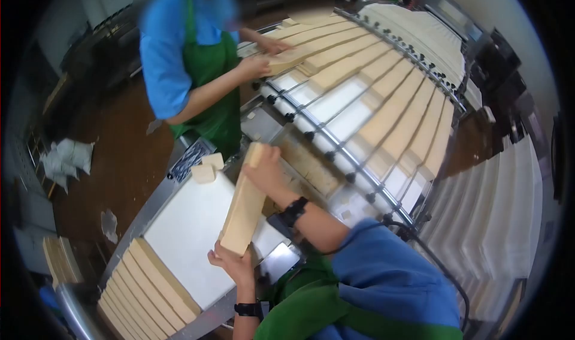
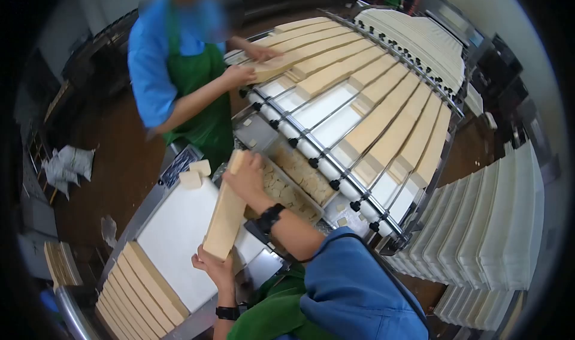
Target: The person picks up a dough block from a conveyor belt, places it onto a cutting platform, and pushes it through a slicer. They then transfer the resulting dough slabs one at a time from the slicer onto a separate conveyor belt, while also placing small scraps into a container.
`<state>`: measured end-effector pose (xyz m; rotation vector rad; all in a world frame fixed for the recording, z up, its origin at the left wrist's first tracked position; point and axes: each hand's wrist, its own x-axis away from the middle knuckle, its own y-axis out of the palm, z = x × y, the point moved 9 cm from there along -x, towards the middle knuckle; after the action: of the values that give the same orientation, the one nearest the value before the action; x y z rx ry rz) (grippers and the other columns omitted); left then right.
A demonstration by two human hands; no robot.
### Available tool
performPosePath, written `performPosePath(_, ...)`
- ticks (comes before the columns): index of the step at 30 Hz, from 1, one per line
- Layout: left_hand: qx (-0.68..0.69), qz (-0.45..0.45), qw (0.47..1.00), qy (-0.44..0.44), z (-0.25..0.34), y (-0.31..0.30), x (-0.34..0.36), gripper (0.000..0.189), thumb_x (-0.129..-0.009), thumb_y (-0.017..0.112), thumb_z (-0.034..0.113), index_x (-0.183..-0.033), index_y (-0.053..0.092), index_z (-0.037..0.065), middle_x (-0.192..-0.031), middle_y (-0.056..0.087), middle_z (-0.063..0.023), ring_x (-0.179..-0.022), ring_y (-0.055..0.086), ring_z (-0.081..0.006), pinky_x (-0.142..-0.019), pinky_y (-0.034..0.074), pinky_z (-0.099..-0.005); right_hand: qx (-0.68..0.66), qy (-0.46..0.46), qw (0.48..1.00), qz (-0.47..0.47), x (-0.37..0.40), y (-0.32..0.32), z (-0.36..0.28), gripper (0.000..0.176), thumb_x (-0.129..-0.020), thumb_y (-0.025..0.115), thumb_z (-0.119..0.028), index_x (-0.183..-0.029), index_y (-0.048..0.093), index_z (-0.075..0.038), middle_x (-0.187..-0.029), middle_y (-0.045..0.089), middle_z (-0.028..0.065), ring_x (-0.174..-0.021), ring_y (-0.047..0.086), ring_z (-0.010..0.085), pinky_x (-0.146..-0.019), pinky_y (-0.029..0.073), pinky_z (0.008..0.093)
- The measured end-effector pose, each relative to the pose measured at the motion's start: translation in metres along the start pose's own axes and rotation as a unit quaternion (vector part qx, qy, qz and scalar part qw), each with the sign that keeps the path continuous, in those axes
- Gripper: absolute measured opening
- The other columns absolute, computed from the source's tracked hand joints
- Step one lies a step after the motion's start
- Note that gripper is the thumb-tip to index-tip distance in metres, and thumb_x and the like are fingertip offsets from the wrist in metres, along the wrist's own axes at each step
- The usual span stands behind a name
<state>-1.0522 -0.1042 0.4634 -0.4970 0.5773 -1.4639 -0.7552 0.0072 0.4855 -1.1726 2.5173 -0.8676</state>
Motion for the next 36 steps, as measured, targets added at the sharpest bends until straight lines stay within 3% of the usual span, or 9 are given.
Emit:
performPosePath(5, 0.066, -0.011, 0.987, 0.145, 0.133, 0.064, -0.035, 0.084, -0.079, 0.074, 0.005, -0.151, 0.031, 0.002, -0.154, 0.011, -0.0321, -0.143, 0.023, -0.0494, -0.116, 0.031, -0.0468, -0.058, -0.004, 0.988, 0.145, -0.078, -0.155, 0.055, 0.087, -0.078, 0.074, -0.043, -0.143, 0.030, -0.004, -0.140, 0.035, 0.0307, -0.115, 0.055, 0.0528, -0.098, 0.049, 0.0533)
performPosePath(10, 0.057, 0.001, 0.960, 0.275, 0.243, 0.131, -0.071, 0.083, -0.077, 0.078, 0.009, -0.149, 0.037, 0.001, -0.152, 0.033, -0.0261, -0.141, 0.031, -0.0452, -0.118, 0.027, -0.0502, -0.066, 0.047, 0.969, 0.234, -0.170, -0.244, 0.114, 0.083, -0.082, 0.071, -0.048, -0.140, 0.033, -0.003, -0.136, 0.043, 0.0305, -0.110, 0.059, 0.0518, -0.098, 0.050, 0.0528)
performPosePath(14, 0.097, -0.063, 0.942, 0.316, 0.290, 0.188, -0.107, 0.080, -0.080, 0.077, 0.013, -0.149, 0.038, 0.000, -0.152, 0.038, -0.0247, -0.140, 0.037, -0.0436, -0.117, 0.028, -0.0493, 0.043, 0.113, 0.979, 0.167, -0.226, -0.288, 0.153, 0.078, -0.085, 0.061, -0.061, -0.136, 0.048, -0.003, -0.129, 0.059, 0.0240, -0.119, 0.056, 0.0469, -0.098, 0.049, 0.0526)
performPosePath(17, 0.109, -0.132, 0.927, 0.333, 0.300, 0.238, -0.136, 0.078, -0.083, 0.076, 0.014, -0.149, 0.038, 0.001, -0.152, 0.038, -0.0260, -0.138, 0.040, -0.0440, -0.116, 0.031, -0.0485, 0.237, 0.083, 0.966, 0.057, -0.272, -0.298, 0.189, 0.072, -0.087, 0.058, -0.057, -0.136, 0.052, -0.004, -0.131, 0.060, 0.0229, -0.129, 0.050, 0.0447, -0.107, 0.039, 0.0569)
performPosePath(20, 0.099, -0.188, 0.917, 0.336, 0.319, 0.281, -0.154, 0.072, -0.087, 0.074, 0.012, -0.150, 0.040, 0.001, -0.156, 0.034, -0.0300, -0.143, 0.036, -0.0443, -0.116, 0.033, -0.0435, 0.290, 0.067, 0.952, 0.067, -0.291, -0.320, 0.206, 0.068, -0.089, 0.060, -0.049, -0.139, 0.051, -0.004, -0.142, 0.053, 0.0240, -0.135, 0.043, 0.0450, -0.111, 0.027, 0.0624)
performPosePath(23, 0.110, -0.233, 0.913, 0.317, 0.332, 0.327, -0.153, 0.069, -0.088, 0.070, 0.007, -0.150, 0.041, 0.002, -0.154, 0.035, -0.0333, -0.147, 0.034, -0.0421, -0.117, 0.033, -0.0405, 0.326, 0.005, 0.915, 0.239, -0.292, -0.322, 0.214, 0.070, -0.088, 0.061, -0.044, -0.145, 0.048, -0.005, -0.152, 0.042, 0.0245, -0.138, 0.037, 0.0457, -0.111, 0.024, 0.0637)
performPosePath(27, 0.114, -0.242, 0.919, 0.288, 0.338, 0.371, -0.149, 0.065, -0.089, 0.067, 0.005, -0.149, 0.043, 0.004, -0.151, 0.042, -0.0296, -0.145, 0.038, -0.0405, -0.117, 0.034, -0.0391, 0.295, -0.079, 0.936, 0.177, -0.271, -0.296, 0.177, 0.075, -0.089, 0.062, -0.045, -0.149, 0.042, -0.005, -0.154, 0.036, 0.0244, -0.138, 0.034, 0.0459, -0.110, 0.025, 0.0628)
performPosePath(31, 0.129, -0.187, 0.930, 0.290, 0.335, 0.344, -0.142, 0.061, -0.090, 0.062, 0.002, -0.148, 0.046, 0.007, -0.151, 0.045, -0.0276, -0.142, 0.042, -0.0412, -0.113, 0.039, -0.0378, 0.277, -0.186, 0.934, 0.129, -0.231, -0.266, 0.151, 0.076, -0.089, 0.063, -0.047, -0.149, 0.042, -0.006, -0.151, 0.040, 0.0243, -0.137, 0.036, 0.0442, -0.108, 0.027, 0.0620)
performPosePath(36, 0.253, -0.100, 0.946, 0.177, 0.281, 0.257, -0.108, 0.056, -0.087, 0.059, -0.002, -0.142, 0.050, 0.006, -0.140, 0.050, -0.0156, -0.128, 0.052, -0.0300, -0.107, 0.042, -0.0356, 0.215, -0.280, 0.935, 0.035, -0.155, -0.242, 0.123, 0.074, -0.088, 0.066, -0.043, -0.148, 0.043, -0.006, -0.148, 0.042, 0.0240, -0.139, 0.036, 0.0415, -0.109, 0.026, 0.0593)
